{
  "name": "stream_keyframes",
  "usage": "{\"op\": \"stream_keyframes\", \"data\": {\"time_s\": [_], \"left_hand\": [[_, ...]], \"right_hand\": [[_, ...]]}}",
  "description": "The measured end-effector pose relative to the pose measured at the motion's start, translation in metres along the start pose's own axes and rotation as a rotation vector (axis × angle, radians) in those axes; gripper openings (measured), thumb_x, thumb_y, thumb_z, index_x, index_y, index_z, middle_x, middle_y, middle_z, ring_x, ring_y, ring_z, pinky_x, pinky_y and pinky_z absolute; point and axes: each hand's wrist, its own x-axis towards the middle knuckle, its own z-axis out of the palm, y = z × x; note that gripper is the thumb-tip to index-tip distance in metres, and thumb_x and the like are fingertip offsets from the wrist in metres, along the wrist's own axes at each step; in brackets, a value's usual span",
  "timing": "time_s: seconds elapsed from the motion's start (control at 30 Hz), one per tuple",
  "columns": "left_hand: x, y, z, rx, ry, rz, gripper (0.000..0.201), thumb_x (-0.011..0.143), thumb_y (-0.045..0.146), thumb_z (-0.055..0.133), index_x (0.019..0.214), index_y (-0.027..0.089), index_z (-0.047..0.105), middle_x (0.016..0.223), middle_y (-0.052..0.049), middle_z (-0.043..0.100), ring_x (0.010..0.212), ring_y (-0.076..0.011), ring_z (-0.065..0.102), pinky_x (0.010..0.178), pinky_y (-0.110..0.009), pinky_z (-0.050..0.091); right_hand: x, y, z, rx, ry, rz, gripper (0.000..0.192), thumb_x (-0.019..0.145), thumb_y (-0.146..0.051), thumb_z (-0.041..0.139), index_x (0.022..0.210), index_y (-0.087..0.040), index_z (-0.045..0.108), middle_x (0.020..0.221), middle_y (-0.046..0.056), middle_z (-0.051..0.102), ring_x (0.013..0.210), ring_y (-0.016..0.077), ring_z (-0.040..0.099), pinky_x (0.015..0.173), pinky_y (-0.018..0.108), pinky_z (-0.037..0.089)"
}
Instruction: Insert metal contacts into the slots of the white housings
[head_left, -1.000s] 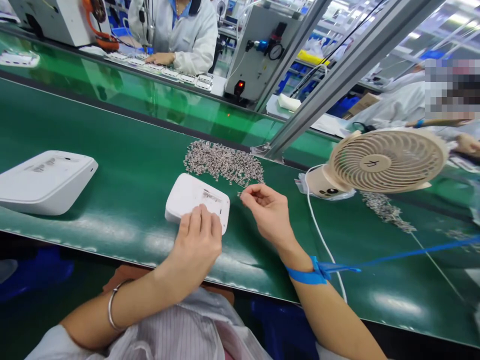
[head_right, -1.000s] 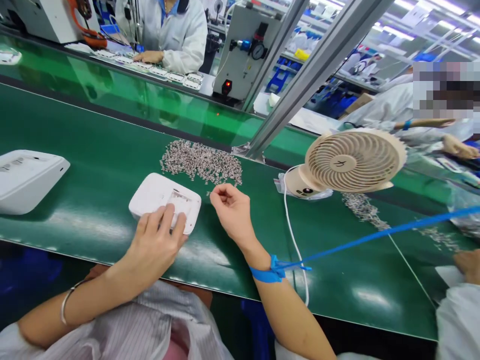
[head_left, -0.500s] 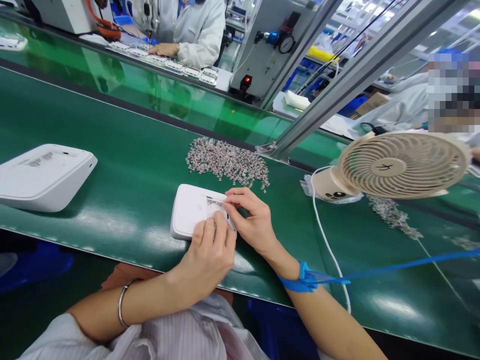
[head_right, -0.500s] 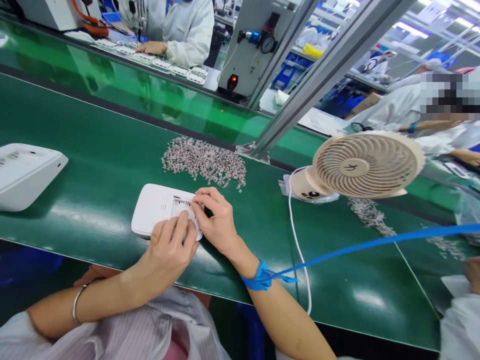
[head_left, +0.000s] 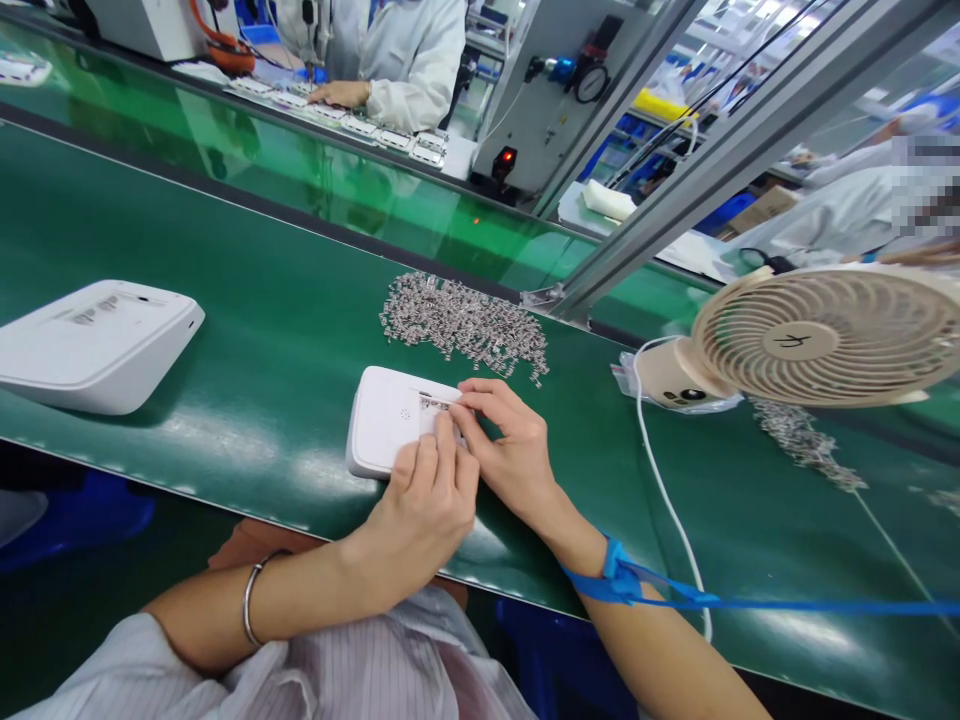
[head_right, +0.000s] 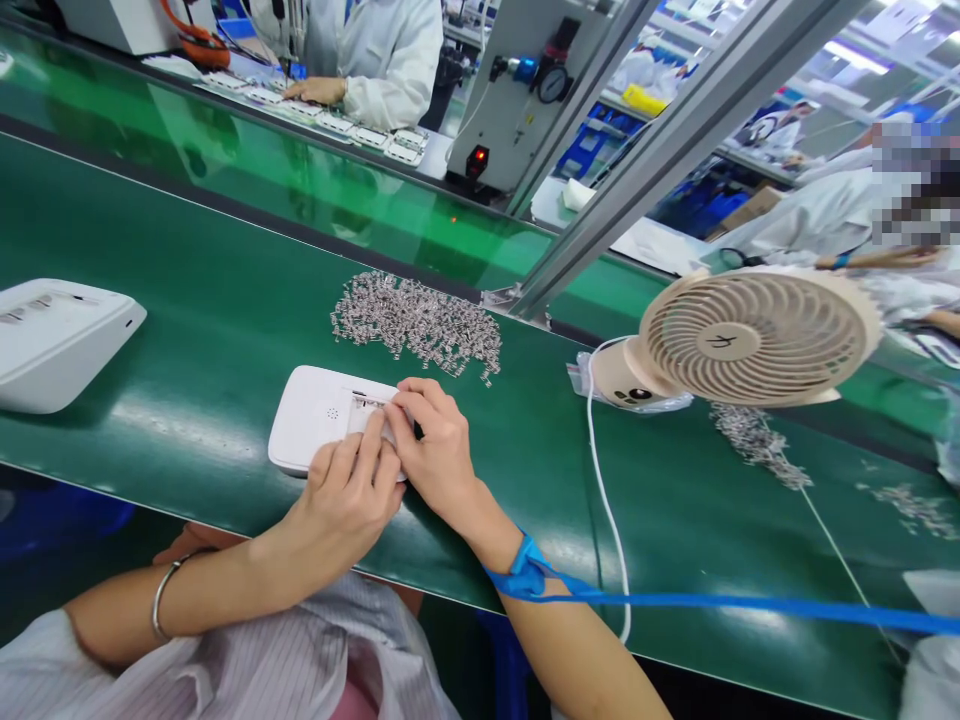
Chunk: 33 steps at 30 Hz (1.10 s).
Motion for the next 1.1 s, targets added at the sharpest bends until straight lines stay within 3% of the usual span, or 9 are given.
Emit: {"op": "stream_keyframes", "data": {"time_s": [0.2,0.67,0.87,1.0,1.1], "left_hand": [[0.001,0.000,0.000,-0.003,0.010,-0.006,0.034,0.088,0.025,0.041,0.115,0.008,0.055,0.128,-0.017,0.052,0.103,-0.0213,0.055,0.086,-0.032,0.036],[0.001,0.001,-0.001,0.033,0.015,0.002,0.036,0.090,0.026,0.038,0.117,0.011,0.056,0.126,-0.013,0.055,0.104,-0.0185,0.056,0.087,-0.029,0.038],[0.001,0.003,-0.004,0.070,-0.012,0.004,0.041,0.091,0.025,0.037,0.124,0.007,0.051,0.125,-0.015,0.055,0.103,-0.0192,0.056,0.087,-0.029,0.039],[0.001,0.000,-0.008,0.037,-0.048,0.041,0.041,0.089,0.018,0.035,0.123,0.004,0.052,0.126,-0.017,0.054,0.104,-0.0215,0.055,0.087,-0.030,0.040],[0.008,-0.019,-0.008,0.011,-0.145,-0.032,0.039,0.084,0.009,0.036,0.118,-0.001,0.054,0.123,-0.023,0.054,0.095,-0.0245,0.058,0.078,-0.033,0.043]], "right_hand": [[-0.004,0.001,-0.011,0.120,-0.055,-0.009,0.016,0.084,-0.012,0.048,0.085,-0.018,0.064,0.099,0.010,0.064,0.094,0.0169,0.063,0.082,0.032,0.052],[-0.004,0.003,-0.017,-0.102,-0.211,-0.165,0.021,0.085,-0.014,0.045,0.092,-0.019,0.064,0.111,0.011,0.056,0.088,0.0183,0.060,0.076,0.037,0.053],[0.007,0.000,-0.003,0.014,-0.076,0.043,0.006,0.075,-0.015,0.053,0.072,-0.020,0.050,0.077,0.002,0.056,0.069,0.0128,0.052,0.064,0.028,0.047],[0.009,0.002,0.000,0.094,-0.011,0.189,0.007,0.073,-0.023,0.056,0.071,-0.019,0.051,0.073,0.000,0.055,0.063,0.0108,0.050,0.059,0.025,0.043],[0.011,0.016,-0.015,0.119,0.199,0.349,0.015,0.074,-0.033,0.059,0.074,-0.018,0.057,0.068,-0.001,0.055,0.056,0.0098,0.048,0.053,0.024,0.040]]}}
